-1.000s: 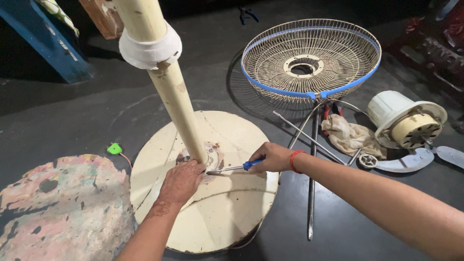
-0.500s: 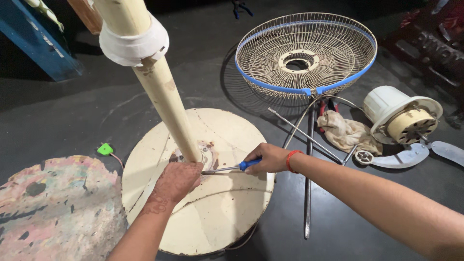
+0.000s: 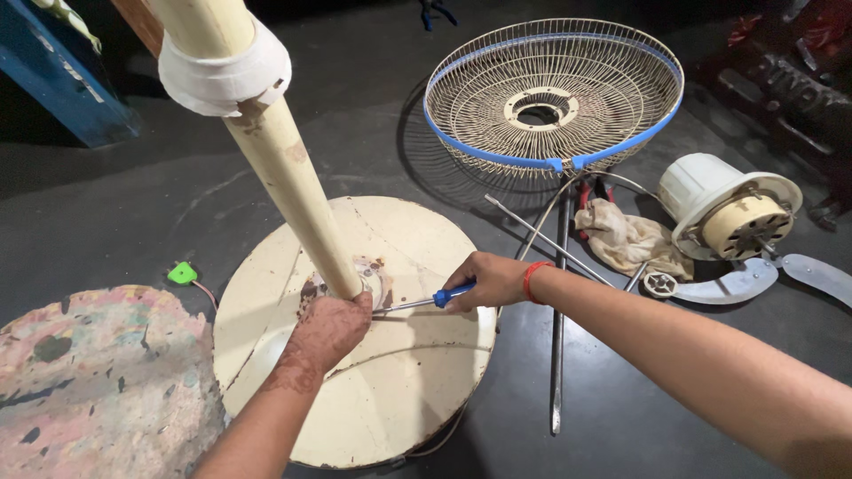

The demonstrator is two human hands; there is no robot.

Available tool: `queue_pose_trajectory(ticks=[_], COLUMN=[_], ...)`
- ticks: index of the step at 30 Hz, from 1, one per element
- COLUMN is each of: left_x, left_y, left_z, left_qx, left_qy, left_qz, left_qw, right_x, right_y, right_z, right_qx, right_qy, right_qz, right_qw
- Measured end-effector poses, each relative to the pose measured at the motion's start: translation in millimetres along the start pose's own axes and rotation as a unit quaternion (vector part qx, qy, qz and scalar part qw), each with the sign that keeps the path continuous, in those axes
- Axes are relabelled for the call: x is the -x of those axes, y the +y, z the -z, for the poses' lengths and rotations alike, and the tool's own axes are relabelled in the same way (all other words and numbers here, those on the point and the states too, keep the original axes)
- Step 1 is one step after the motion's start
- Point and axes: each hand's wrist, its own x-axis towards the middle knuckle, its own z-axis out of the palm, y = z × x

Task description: The person uses a screwdriver to loosen and remove a plastic collar from the base of a standing fan. After removing the collar, the person wipes the base surface with a cloth.

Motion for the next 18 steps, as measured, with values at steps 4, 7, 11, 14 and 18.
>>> queue_pose_trajectory(ticks=[4, 7, 11, 14, 18], left_x=[1, 0, -1, -4, -7], left_y=[3, -1, -5, -7, -15], left_z=[1, -2, -6, -9, -21], left_qx=[0.059, -0.006, 0.013, -0.023, -0.107], left_qy=[0.011, 0.011, 0.011, 0.008, 0.034], left_qz=[0.056, -0.002, 0.020, 0.010, -0.058], left_qw=[0.997, 1.000, 1.000, 1.000, 0.992], right_x=[3, 4, 5, 5, 5], right_y=[-1, -2, -3, -2, 1], right_z=[2, 3, 3, 3, 1], right_qx=[-0.008, -0.007, 0.003, 0.002, 0.002], right_qy=[0.000, 0.000, 0.002, 0.004, 0.002], right_qz=[-0.001, 0.005, 0.012, 0.016, 0.018], right_qw=[1.000, 1.000, 1.000, 1.000, 1.000])
